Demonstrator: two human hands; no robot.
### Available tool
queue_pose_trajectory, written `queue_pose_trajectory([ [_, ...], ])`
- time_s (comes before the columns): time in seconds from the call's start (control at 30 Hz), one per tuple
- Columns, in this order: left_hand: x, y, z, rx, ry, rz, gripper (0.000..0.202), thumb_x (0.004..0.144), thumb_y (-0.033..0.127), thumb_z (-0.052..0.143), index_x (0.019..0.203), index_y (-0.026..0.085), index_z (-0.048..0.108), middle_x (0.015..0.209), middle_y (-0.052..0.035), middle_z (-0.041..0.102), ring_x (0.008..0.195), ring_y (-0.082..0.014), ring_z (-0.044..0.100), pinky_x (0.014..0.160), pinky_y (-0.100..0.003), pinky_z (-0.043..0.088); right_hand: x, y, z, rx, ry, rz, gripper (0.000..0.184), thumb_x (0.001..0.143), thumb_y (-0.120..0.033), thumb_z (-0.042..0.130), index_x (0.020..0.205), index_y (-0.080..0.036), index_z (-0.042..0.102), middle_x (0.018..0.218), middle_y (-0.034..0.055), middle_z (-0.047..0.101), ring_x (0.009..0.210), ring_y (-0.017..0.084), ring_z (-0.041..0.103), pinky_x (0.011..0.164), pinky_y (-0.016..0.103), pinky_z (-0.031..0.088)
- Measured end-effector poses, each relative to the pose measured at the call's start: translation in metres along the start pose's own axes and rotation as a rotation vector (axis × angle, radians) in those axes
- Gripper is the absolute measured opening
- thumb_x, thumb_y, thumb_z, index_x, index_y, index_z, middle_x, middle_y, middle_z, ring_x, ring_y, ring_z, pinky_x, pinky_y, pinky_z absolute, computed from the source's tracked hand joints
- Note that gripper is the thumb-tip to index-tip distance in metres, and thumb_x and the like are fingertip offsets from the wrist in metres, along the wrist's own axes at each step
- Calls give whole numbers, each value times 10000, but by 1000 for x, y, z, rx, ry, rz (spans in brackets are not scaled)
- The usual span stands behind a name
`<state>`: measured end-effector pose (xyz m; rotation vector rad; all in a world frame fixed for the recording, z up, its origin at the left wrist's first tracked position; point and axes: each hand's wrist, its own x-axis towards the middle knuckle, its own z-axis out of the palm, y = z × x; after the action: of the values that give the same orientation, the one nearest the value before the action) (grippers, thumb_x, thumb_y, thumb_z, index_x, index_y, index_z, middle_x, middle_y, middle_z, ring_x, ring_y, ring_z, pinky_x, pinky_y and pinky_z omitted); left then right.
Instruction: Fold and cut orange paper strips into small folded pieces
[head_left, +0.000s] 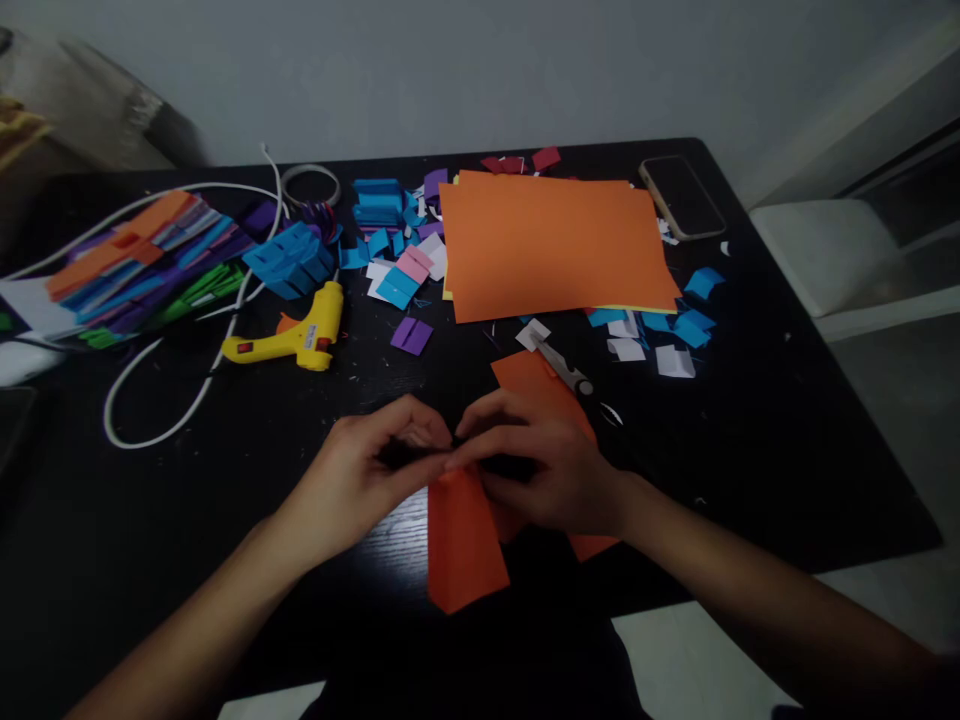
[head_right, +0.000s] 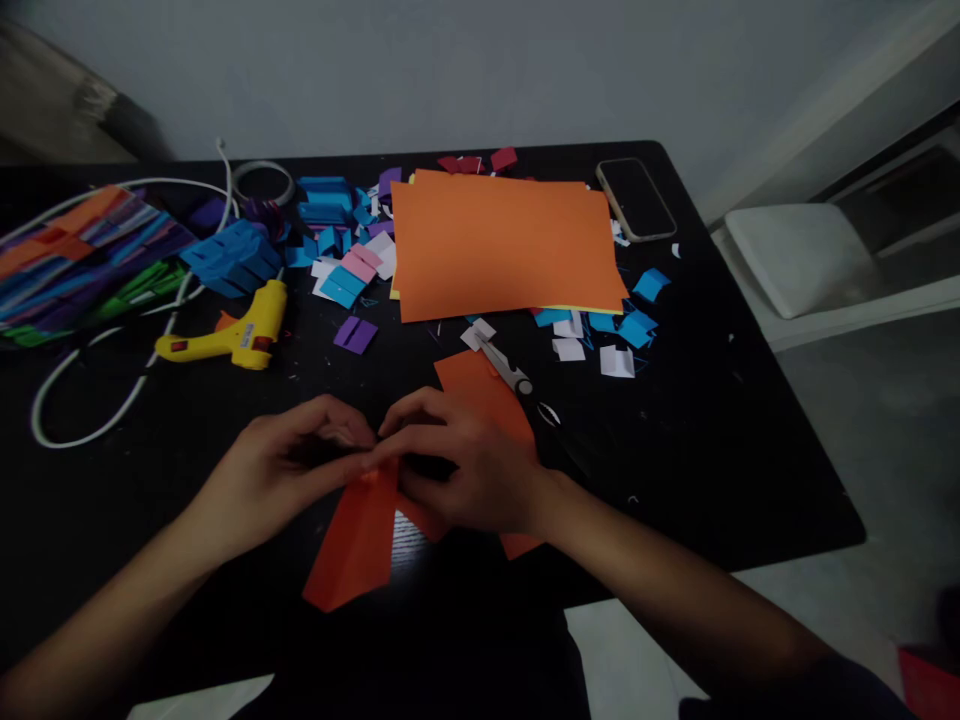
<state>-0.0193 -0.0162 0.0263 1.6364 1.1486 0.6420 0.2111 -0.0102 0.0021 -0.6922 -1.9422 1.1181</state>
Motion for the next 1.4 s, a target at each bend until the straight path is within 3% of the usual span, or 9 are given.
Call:
queue_pose_trajectory([
  [0.1,1,2,0,-12,1,-11,98,907,281,772,912,209,705,803,33,751,732,-103,702,647,-172,522,1,1,0,18,11,11,220,881,-26,707,1058,-143,766,1080,112,727,1007,182,725,880,317,602],
  [0.43,2,6,-7,-72,-78,-112,82,915,268,707,933,189,692,807,7,737,734,-122,660,657,-206,516,-1,3,1,50,-3,105,179,887,-99,753,1049,-174,751,1007,73,784,878,171,741,742,290,604],
  [0.67,5,8,-11,-84,-208,-212,82,901,258,695,908,189,739,807,-3,753,747,-138,684,645,-208,508,-2,2,3,78,19,127,172,876,-107,767,1032,-179,763,1006,73,786,895,175,756,743,283,621],
  [0.93,4,8,-12,-74,-248,-223,133,910,290,703,866,192,781,778,-4,765,703,-133,683,626,-204,506,-3,-1,5,61,-6,132,159,881,-112,774,1027,-175,764,1015,78,780,907,174,752,777,291,618],
  [1.4,5,8,-15,-56,-283,-230,148,909,262,656,879,192,783,797,-14,762,716,-152,678,633,-224,501,-3,-2,5,134,-31,274,227,829,-72,800,1019,-195,780,923,17,794,799,132,751,704,228,590],
])
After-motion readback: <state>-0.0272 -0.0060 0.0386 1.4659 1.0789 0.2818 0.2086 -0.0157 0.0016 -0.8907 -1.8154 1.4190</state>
